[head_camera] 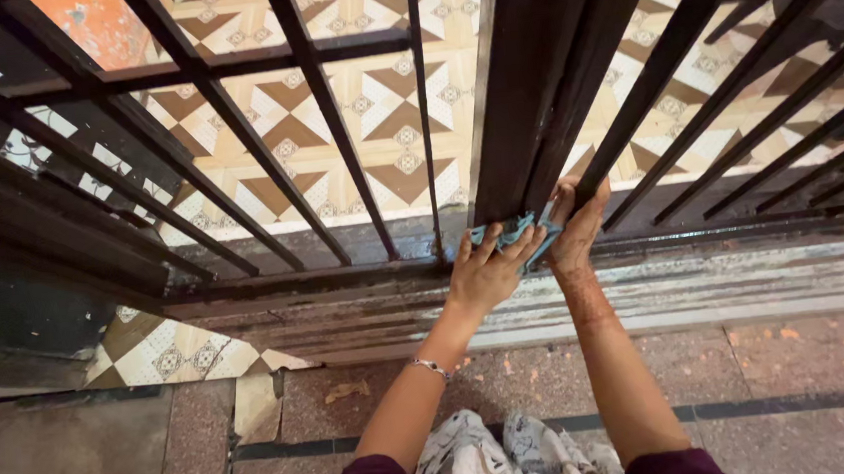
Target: The person wipes the vertical bars and the latch of a metal security gate using a blue cloth.
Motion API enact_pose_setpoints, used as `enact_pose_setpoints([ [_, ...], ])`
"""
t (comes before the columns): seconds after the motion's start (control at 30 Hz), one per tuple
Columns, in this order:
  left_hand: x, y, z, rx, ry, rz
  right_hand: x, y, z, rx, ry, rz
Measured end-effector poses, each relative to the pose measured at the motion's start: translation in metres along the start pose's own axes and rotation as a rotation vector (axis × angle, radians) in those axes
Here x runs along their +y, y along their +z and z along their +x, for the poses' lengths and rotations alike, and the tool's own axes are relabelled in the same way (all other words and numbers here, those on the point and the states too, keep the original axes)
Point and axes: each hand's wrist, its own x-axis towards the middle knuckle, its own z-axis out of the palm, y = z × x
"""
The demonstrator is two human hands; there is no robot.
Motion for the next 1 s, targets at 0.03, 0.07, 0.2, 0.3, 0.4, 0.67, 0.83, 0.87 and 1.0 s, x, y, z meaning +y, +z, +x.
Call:
enact_pose_setpoints([
  [0.03, 0.002, 0.003, -0.004, -0.016, -0.005, -0.020, -0.003, -0.001, 0.000, -0.016, 0.025, 0.022],
  [0.07, 0.004, 0.003, -0.009, -0.032, -0.010, -0.039, -0.006, -0.003, 0.000, -0.031, 0.051, 0.043],
  [0.2, -0.005, -0.007, -0.027, -0.097, 0.061, -0.098, -0.017, -0.002, 0.006, -0.006, -0.052, -0.059],
  [0.3, -0.028, -0.027, -0.042, -0.151, 0.110, -0.279, -0.019, -0.002, 0.008, -0.016, -0.015, -0.042],
  [0.4, -0.042, -0.056, -0.045, -0.174, 0.081, -0.410, -0.023, -0.001, 0.012, -0.038, 0.017, -0.004],
  [0.67, -0.035, -0.126, -0.017, 0.025, -0.322, -0.620, -0.113, -0.007, 0.006, 0.131, -0.212, -0.511],
  [0.83, -0.053, -0.166, 0.038, 0.292, -0.437, -0.634, -0.130, 0.015, 0.020, 0.052, -0.209, -0.464],
  [0.87, -0.061, -0.167, 0.055, 0.385, -0.445, -0.629, -0.122, 0.024, 0.022, 0.040, -0.193, -0.518],
  [1.0, -0.082, -0.170, 0.125, 0.417, -0.596, -0.753, -0.085, 0.047, 0.021, 0.171, -0.304, -0.640],
])
